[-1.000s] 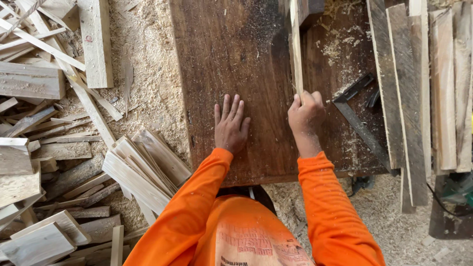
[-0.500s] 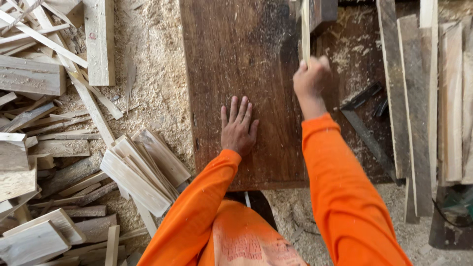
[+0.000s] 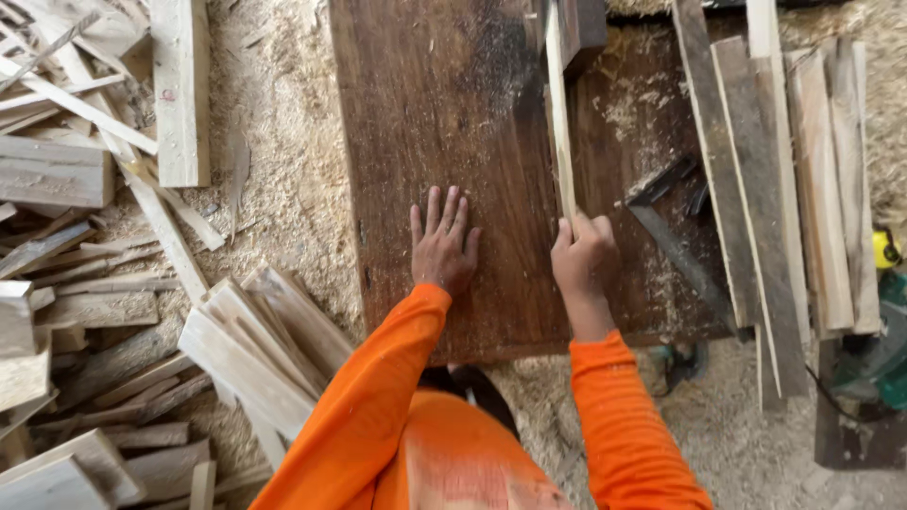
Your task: The person cuts wooden strips using a circular saw bench and then uses a hand planer on the wood.
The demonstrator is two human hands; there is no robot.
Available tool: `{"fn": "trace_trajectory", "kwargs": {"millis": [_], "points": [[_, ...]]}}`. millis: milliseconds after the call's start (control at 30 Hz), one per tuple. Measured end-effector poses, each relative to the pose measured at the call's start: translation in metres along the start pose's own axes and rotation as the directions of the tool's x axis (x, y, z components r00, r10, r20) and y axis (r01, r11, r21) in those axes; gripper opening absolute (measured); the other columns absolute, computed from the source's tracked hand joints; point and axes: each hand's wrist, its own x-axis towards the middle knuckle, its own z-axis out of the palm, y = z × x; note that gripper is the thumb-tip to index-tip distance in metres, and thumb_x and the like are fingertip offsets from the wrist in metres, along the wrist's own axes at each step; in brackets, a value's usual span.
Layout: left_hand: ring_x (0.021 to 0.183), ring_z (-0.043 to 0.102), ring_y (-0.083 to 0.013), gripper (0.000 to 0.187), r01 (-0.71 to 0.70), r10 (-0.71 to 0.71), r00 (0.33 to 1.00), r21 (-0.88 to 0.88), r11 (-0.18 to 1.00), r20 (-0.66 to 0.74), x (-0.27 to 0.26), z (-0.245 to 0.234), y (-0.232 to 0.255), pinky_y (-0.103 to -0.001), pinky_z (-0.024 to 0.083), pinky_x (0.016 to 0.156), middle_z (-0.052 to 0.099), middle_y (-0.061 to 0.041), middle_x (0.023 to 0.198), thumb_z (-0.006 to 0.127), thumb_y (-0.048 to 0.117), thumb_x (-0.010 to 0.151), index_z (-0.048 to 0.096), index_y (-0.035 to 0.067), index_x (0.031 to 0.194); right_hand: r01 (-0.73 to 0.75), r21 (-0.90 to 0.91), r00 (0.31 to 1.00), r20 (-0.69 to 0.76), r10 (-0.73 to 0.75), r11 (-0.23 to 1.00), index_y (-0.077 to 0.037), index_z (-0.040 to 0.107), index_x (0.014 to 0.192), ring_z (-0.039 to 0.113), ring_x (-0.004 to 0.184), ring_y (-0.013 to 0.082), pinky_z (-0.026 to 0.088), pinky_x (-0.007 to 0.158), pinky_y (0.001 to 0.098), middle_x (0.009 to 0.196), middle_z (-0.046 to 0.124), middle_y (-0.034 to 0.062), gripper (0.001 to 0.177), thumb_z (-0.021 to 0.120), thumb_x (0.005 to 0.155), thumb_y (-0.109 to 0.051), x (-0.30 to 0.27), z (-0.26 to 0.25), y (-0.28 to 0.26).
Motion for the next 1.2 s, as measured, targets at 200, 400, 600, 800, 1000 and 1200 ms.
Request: {"fn": "trace_trajectory", "kwargs": {"millis": [200, 400, 600, 800, 1000, 1200], "points": [[0.158, 0.018, -0.0302, 0.059, -0.036, 0.036, 0.997, -0.001, 0.999, -0.066, -0.006, -0.002, 0.003, -0.054, 0.009, 0.128, 0.034, -0.007, 0.167, 0.047, 0.041, 0.105, 0.05, 0.006, 0.152, 0.137, 0.031, 0.981, -0.141, -0.131, 0.99, 0.003, 0.072, 0.11, 0.064, 0.08, 0.0402, 0.053, 0.065, 0.0471, 0.094, 0.062, 0.0207, 0.027, 0.076, 0.089, -0.015, -0.024, -0.02, 0.0], [0.159, 0.017, -0.0295, 0.058, -0.017, 0.017, 0.999, 0.006, 1.0, -0.046, -0.011, 0.002, -0.001, -0.054, 0.009, 0.128, 0.033, -0.006, 0.168, 0.046, 0.041, 0.106, 0.051, 0.006, 0.153, 0.072, 0.005, 0.992, -0.105, -0.071, 0.997, -0.003, 0.07, 0.09, 0.061, 0.078, 0.0396, 0.048, 0.065, 0.0513, 0.085, 0.058, 0.0166, 0.009, 0.076, 0.092, -0.009, -0.009, 0.003, 0.007], [0.159, 0.016, -0.029, 0.058, -0.008, 0.009, 1.0, 0.008, 1.0, -0.017, -0.007, -0.001, 0.0, -0.054, 0.009, 0.128, 0.032, -0.006, 0.168, 0.045, 0.04, 0.106, 0.049, 0.008, 0.153, 0.153, 0.002, 0.978, -0.141, -0.151, 0.988, -0.001, 0.066, 0.081, 0.061, 0.076, 0.0373, 0.047, 0.063, 0.0486, 0.084, 0.059, 0.0179, 0.016, 0.076, 0.092, -0.006, 0.082, 0.055, 0.008], [0.159, 0.016, -0.0292, 0.058, 0.003, -0.003, 1.0, -0.004, 1.0, 0.01, -0.007, -0.004, 0.001, -0.054, 0.008, 0.128, 0.032, -0.006, 0.168, 0.045, 0.04, 0.105, 0.048, 0.008, 0.153, 0.196, -0.038, 0.945, -0.26, -0.199, 0.98, 0.0, 0.066, 0.075, 0.06, 0.078, 0.0404, 0.048, 0.069, 0.0519, 0.081, 0.058, 0.0195, 0.017, 0.08, 0.082, -0.007, 0.155, 0.114, 0.02], [0.159, 0.015, -0.0297, 0.059, 0.001, -0.001, 1.0, 0.004, 1.0, 0.01, -0.007, -0.002, 0.001, -0.054, 0.007, 0.127, 0.032, -0.006, 0.168, 0.045, 0.041, 0.105, 0.047, 0.007, 0.153, 0.138, -0.013, 0.972, -0.19, -0.138, 0.99, -0.002, 0.073, 0.085, 0.061, 0.079, 0.0413, 0.049, 0.068, 0.052, 0.085, 0.06, 0.0213, 0.009, 0.078, 0.086, -0.009, 0.173, 0.114, 0.013], [0.159, 0.015, -0.0286, 0.06, -0.016, 0.017, 1.0, 0.014, 1.0, -0.021, -0.008, 0.003, -0.001, -0.053, 0.006, 0.128, 0.032, -0.006, 0.168, 0.044, 0.043, 0.105, 0.047, 0.009, 0.154, 0.142, -0.018, 0.984, -0.107, -0.143, 0.99, 0.0, 0.07, 0.089, 0.062, 0.077, 0.0373, 0.052, 0.064, 0.0456, 0.087, 0.061, 0.0215, 0.008, 0.07, 0.095, -0.005, 0.073, 0.055, 0.008]]}}
